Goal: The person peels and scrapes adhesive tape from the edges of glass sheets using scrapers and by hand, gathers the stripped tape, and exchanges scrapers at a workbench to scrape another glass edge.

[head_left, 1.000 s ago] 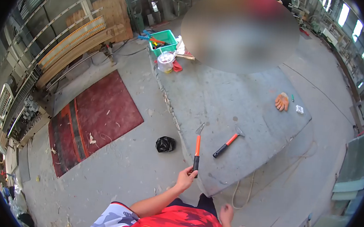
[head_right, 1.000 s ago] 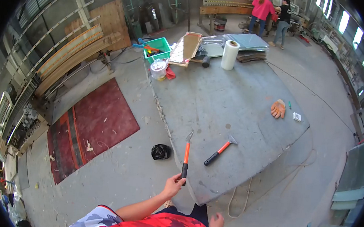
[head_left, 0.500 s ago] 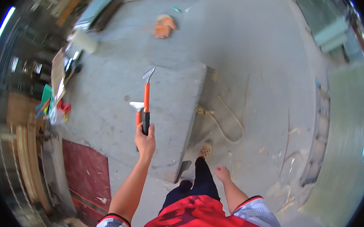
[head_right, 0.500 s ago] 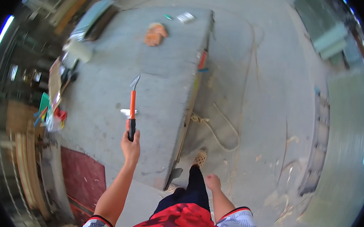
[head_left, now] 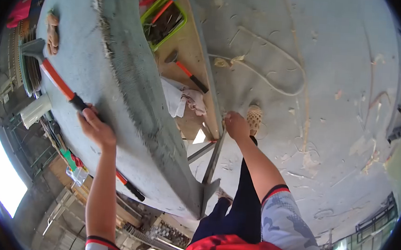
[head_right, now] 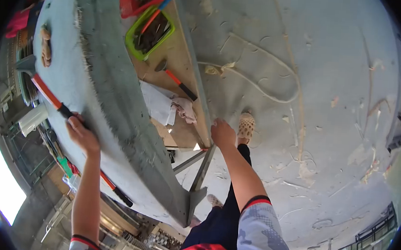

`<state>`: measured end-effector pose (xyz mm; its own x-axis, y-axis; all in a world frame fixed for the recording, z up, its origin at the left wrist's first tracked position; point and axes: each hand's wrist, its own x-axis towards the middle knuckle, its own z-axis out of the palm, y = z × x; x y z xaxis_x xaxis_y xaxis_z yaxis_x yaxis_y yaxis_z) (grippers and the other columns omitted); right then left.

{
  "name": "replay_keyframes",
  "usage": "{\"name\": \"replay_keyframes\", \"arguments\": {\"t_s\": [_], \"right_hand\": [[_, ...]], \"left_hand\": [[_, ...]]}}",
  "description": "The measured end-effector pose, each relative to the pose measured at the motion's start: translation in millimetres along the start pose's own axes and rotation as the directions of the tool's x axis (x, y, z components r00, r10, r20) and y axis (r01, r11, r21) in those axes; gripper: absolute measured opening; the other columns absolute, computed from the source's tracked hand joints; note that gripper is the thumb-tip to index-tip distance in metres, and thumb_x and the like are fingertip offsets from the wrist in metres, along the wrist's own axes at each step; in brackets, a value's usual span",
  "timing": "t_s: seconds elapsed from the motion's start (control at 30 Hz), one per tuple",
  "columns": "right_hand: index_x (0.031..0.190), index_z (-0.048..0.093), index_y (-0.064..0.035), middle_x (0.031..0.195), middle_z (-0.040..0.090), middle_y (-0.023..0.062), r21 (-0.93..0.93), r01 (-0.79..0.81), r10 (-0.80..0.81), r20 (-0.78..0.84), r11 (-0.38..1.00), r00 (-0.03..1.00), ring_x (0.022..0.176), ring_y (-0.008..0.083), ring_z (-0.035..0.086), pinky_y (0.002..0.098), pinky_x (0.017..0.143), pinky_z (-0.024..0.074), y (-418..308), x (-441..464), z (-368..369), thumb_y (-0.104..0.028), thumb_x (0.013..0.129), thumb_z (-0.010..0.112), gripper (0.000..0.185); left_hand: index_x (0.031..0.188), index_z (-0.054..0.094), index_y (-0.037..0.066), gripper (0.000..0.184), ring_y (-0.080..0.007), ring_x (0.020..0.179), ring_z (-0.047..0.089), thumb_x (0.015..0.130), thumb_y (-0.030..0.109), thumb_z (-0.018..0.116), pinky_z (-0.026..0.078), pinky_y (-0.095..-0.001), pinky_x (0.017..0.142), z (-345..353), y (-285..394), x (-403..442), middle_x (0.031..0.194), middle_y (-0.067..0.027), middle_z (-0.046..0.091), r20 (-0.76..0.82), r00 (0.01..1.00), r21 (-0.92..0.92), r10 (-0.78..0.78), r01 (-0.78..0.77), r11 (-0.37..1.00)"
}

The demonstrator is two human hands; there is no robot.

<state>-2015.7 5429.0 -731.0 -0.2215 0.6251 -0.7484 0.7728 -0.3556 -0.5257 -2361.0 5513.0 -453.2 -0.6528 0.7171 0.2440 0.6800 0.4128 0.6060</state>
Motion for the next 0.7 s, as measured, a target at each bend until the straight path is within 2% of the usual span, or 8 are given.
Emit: {"name": "replay_keyframes", "arguments": {"t_s": [0.13, 0.23, 0.37, 0.47, 0.53, 0.57, 0.63, 0.7], "right_hand": [[0.113, 0.061, -0.0086, 0.108, 0.066, 0.0149, -0.037, 0.226, -0.229, -0.129, 0.974, 0.965, 0.097, 0.0377, 0.066, 0.0498, 0.082, 0.0542, -39, 89, 69, -0.027, 0.088, 0.062, 0.031], [0.103, 0.06, -0.0083, 0.097, 0.064, 0.0124, -0.212, 0.345, -0.396, -0.285, 0.914, 0.873, 0.089, 0.0339, 0.068, 0.0467, 0.073, 0.0551, -77, 151, 103, -0.026, 0.086, 0.063, 0.025], [0.101, 0.06, -0.0088, 0.094, 0.064, 0.0105, -0.37, 0.323, -0.4, -0.152, 0.871, 0.904, 0.083, 0.0321, 0.069, 0.0445, 0.07, 0.0551, -95, 206, 144, -0.027, 0.086, 0.063, 0.024], [0.107, 0.057, -0.0085, 0.093, 0.067, 0.0167, -0.212, 0.288, -0.314, -0.099, 0.934, 0.944, 0.086, 0.0362, 0.07, 0.051, 0.077, 0.0542, -101, 196, 129, -0.025, 0.09, 0.059, 0.023], [0.105, 0.055, -0.0077, 0.094, 0.069, 0.019, 0.064, 0.058, -0.056, -0.032, 0.996, 0.998, 0.088, 0.0348, 0.07, 0.0494, 0.076, 0.0546, -108, 167, 95, -0.022, 0.093, 0.054, 0.019], [0.106, 0.055, -0.0071, 0.085, 0.069, 0.0168, 0.061, 0.087, -0.08, -0.099, 0.994, 0.992, 0.076, 0.0273, 0.07, 0.0421, 0.067, 0.0545, -97, 155, 90, -0.024, 0.097, 0.05, 0.019], [0.108, 0.057, -0.0082, 0.073, 0.064, 0.0111, 0.546, -0.012, -0.066, 0.124, 0.838, 0.99, 0.06, 0.0194, 0.063, 0.0345, 0.057, 0.0507, -69, 135, 66, -0.033, 0.101, 0.051, 0.026], [0.109, 0.059, -0.0073, 0.066, 0.058, 0.0062, 0.801, -0.305, -0.097, 0.408, 0.516, 0.908, 0.051, 0.0138, 0.054, 0.0297, 0.052, 0.0462, -67, 86, 5, -0.042, 0.102, 0.051, 0.036]], "left_hand": [[0.103, 0.054, 0.007, 0.045, -0.008, 0.073, 0.038, 0.107, 0.05, 0.041, 0.03, -0.024, 0.067, -1, 9, 0, 0.08, 0.0032, 0.043, 0.026, 0.995, 0.116, 0.094, -0.097, 0.989], [0.106, 0.052, 0.005, 0.048, -0.0091, 0.074, 0.04, 0.107, 0.05, 0.038, 0.032, -0.0256, 0.069, -10, -7, 2, 0.083, 0.0007, 0.043, 0.08, 0.997, -0.066, 0.014, -0.008, 0.998], [0.105, 0.049, 0.003, 0.049, -0.0102, 0.075, 0.041, 0.107, 0.05, 0.036, 0.033, -0.0254, 0.072, -4, -2, -3, 0.083, 0.0006, 0.04, 0.046, 0.998, -0.097, -0.031, 0.036, 0.995], [0.105, 0.048, 0.003, 0.052, -0.0108, 0.076, 0.04, 0.106, 0.053, 0.037, 0.032, -0.0253, 0.072, 4, 1, -3, 0.084, 0.0, 0.041, 0.026, 1.0, -0.082, -0.005, 0.007, 0.997], [0.103, 0.049, 0.003, 0.052, -0.012, 0.077, 0.038, 0.105, 0.054, 0.038, 0.031, -0.0263, 0.071, 0, -5, -3, 0.085, -0.001, 0.041, 0.068, 0.997, -0.083, 0.044, -0.039, 0.996], [0.102, 0.049, 0.004, 0.051, -0.0121, 0.077, 0.038, 0.105, 0.054, 0.038, 0.03, -0.0267, 0.071, -2, -4, 0, 0.085, -0.0012, 0.041, 0.11, 0.989, -0.027, 0.1, -0.097, 0.995], [0.1, 0.049, 0.004, 0.049, -0.0116, 0.074, 0.037, 0.106, 0.051, 0.038, 0.029, -0.0271, 0.068, 1, 0, 0, 0.083, -0.0006, 0.041, 0.082, 0.989, 0.04, 0.121, -0.125, 0.991], [0.104, 0.051, 0.003, 0.047, -0.011, 0.073, 0.038, 0.106, 0.048, 0.039, 0.029, -0.026, 0.066, -2, 4, 1, 0.083, -0.0001, 0.044, 0.119, 0.978, 0.085, 0.173, -0.184, 0.979]]}}
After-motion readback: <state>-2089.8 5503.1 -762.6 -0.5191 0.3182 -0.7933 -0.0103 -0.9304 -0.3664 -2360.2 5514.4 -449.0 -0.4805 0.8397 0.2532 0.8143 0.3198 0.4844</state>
